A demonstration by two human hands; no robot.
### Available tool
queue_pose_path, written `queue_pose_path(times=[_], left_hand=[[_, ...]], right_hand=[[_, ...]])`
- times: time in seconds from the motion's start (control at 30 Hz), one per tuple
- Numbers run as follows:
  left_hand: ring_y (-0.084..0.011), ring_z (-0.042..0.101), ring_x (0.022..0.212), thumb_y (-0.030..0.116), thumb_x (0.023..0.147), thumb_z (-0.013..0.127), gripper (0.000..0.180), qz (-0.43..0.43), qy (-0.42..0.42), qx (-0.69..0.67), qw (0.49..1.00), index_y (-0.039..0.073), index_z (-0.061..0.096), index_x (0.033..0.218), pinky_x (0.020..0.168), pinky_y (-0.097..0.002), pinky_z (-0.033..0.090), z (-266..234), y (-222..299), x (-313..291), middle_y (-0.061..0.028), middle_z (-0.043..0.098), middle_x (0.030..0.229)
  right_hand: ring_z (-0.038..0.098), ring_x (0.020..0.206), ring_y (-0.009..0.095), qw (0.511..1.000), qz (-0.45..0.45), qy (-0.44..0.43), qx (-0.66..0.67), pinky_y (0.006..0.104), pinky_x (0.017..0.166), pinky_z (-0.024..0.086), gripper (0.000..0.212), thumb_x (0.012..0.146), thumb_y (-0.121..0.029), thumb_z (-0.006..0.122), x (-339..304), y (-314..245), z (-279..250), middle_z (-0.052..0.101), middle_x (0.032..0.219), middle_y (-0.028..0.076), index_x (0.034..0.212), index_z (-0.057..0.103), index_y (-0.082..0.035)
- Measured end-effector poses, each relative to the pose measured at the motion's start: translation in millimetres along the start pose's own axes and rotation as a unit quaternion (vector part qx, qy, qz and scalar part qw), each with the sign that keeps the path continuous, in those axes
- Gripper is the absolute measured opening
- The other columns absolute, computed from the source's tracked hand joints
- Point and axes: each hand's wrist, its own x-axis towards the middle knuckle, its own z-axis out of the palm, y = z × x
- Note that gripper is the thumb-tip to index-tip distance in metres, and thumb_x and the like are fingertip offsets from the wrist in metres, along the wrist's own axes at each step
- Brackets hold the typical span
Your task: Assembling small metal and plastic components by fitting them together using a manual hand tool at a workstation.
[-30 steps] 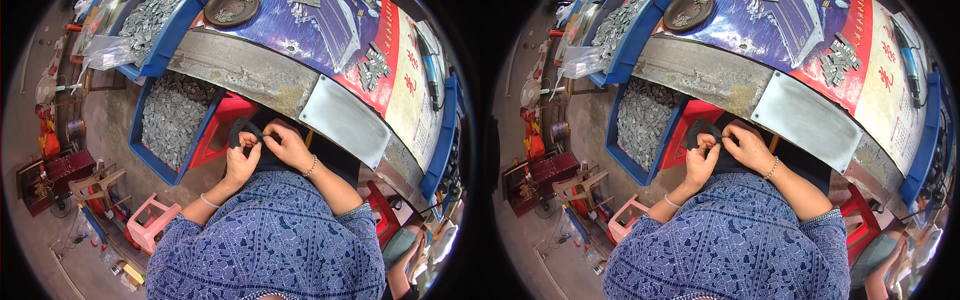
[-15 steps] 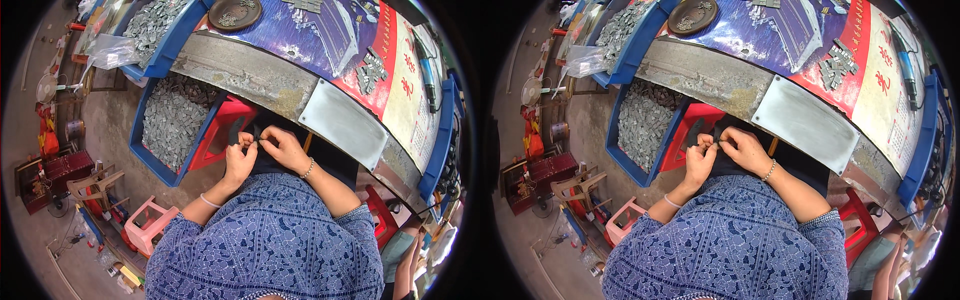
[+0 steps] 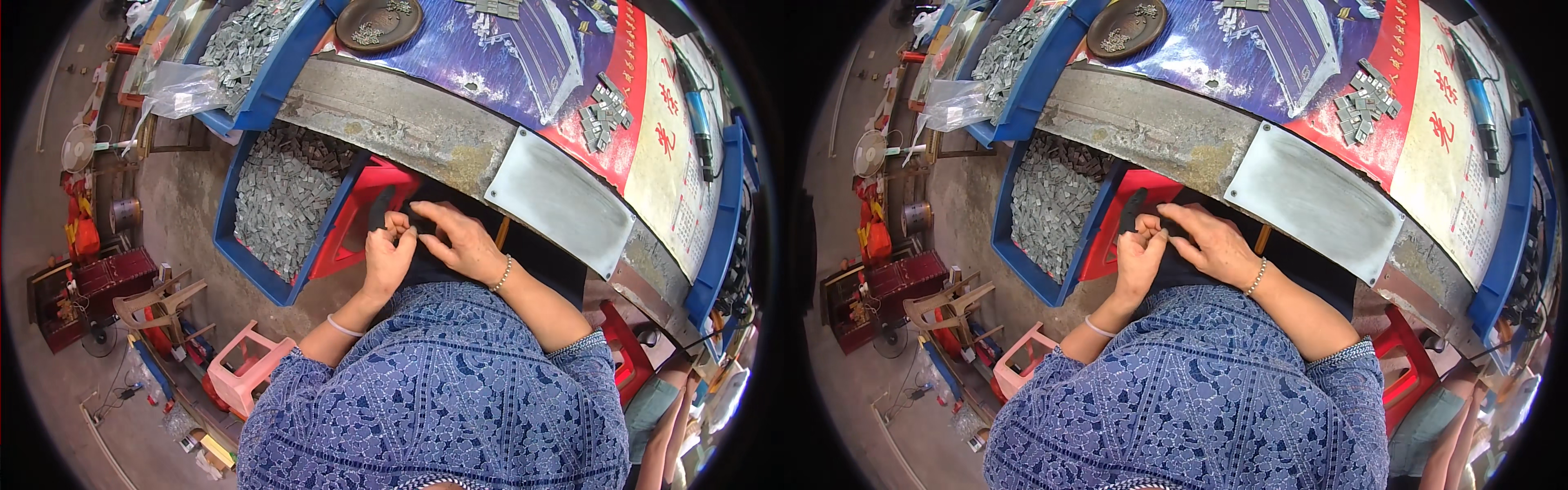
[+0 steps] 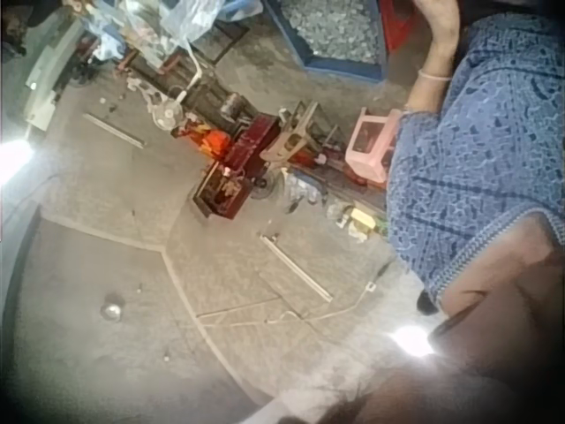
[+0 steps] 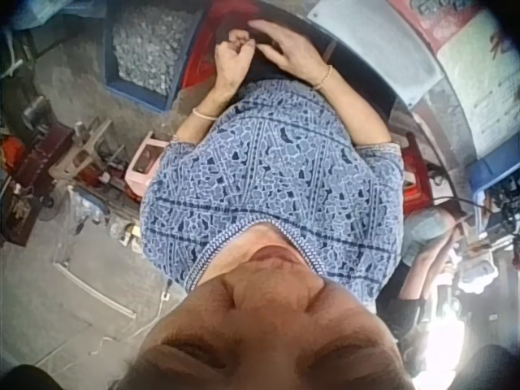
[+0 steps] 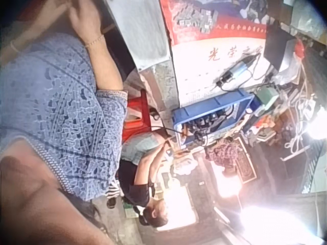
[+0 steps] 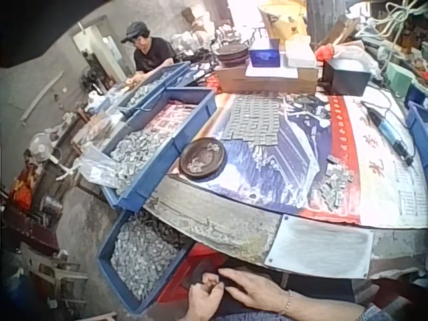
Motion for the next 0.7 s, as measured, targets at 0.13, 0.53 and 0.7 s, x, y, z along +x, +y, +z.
queue_pose_path(times=[0.13,0.53,0.7], left_hand=[[-0.0059,0.055,0.071,-0.008,0.087,0.055,0.009,0.01,0.0,-0.053,0.999,-0.003,0.055,0.095,0.063,-0.0198,0.046,-2.4,4.4,6.1,-0.0031,0.058,0.084],[-0.0127,0.058,0.07,-0.006,0.084,0.059,0.035,0.134,0.048,0.066,0.988,-0.002,0.047,0.117,0.063,-0.0265,0.049,-1.6,2.8,8.3,-0.0057,0.058,0.083],[-0.0175,0.061,0.071,-0.006,0.083,0.06,0.041,0.151,0.039,0.126,0.98,-0.003,0.045,0.121,0.065,-0.0303,0.05,-3.5,2.8,7.9,-0.0092,0.059,0.084]], right_hand=[[0.064,0.092,0.031,0.992,-0.1,-0.03,-0.07,0.0357,0.075,0.054,0.044,0.08,-0.006,0.068,2.0,-0.6,-1.9,0.058,0.114,0.014,0.122,0.057,-0.01],[0.061,0.101,0.035,0.997,-0.043,-0.036,-0.044,0.0388,0.084,0.053,0.037,0.081,-0.008,0.066,-2.8,9.8,3.1,0.057,0.118,0.017,0.116,0.057,-0.006],[0.061,0.1,0.035,0.998,-0.046,-0.032,-0.042,0.0388,0.084,0.053,0.039,0.08,-0.006,0.065,0.4,6.3,1.7,0.057,0.117,0.016,0.118,0.055,-0.005]])
